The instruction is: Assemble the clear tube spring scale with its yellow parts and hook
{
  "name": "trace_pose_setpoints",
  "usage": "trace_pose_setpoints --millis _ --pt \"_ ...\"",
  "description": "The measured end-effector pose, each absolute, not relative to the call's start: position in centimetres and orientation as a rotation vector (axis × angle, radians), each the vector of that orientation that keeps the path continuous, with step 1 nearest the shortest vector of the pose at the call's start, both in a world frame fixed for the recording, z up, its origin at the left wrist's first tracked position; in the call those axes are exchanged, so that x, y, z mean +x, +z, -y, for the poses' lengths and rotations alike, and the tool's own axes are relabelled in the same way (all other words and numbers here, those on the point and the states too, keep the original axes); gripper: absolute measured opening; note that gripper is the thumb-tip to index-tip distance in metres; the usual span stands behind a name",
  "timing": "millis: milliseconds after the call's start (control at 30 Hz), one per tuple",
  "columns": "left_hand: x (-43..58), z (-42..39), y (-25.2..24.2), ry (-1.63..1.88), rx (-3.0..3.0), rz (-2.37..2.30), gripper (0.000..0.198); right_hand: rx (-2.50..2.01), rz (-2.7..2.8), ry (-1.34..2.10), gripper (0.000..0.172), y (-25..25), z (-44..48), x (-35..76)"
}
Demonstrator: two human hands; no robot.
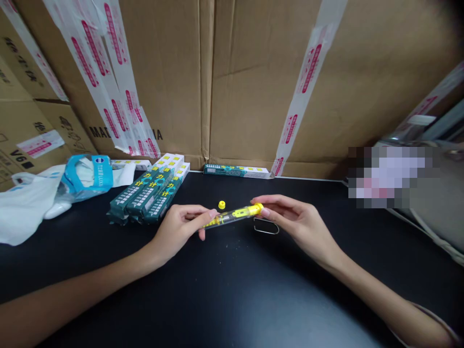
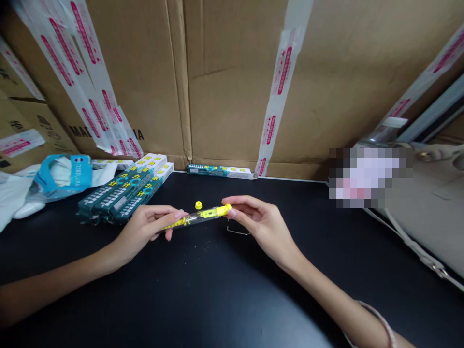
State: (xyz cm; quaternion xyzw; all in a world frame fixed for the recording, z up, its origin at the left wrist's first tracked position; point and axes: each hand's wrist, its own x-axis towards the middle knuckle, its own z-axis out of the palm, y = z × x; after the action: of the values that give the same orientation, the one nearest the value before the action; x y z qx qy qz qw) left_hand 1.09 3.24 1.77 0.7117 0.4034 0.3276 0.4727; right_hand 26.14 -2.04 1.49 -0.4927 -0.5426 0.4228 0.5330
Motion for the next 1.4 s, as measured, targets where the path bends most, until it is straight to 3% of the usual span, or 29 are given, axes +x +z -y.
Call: trace_pose_setpoints --millis 367,1400 --pt "1.1 -3.2 1.9 0.796 1.743 -0.964 0.034 -1.209 1.226 1.064 0.038 1.2 1.8 26.3" --pt "1.0 -2.9 2.2 0.786 1.738 -0.957 0.037 -1.043 1.298 0.940 0.025 1.1 2.5 25.3"
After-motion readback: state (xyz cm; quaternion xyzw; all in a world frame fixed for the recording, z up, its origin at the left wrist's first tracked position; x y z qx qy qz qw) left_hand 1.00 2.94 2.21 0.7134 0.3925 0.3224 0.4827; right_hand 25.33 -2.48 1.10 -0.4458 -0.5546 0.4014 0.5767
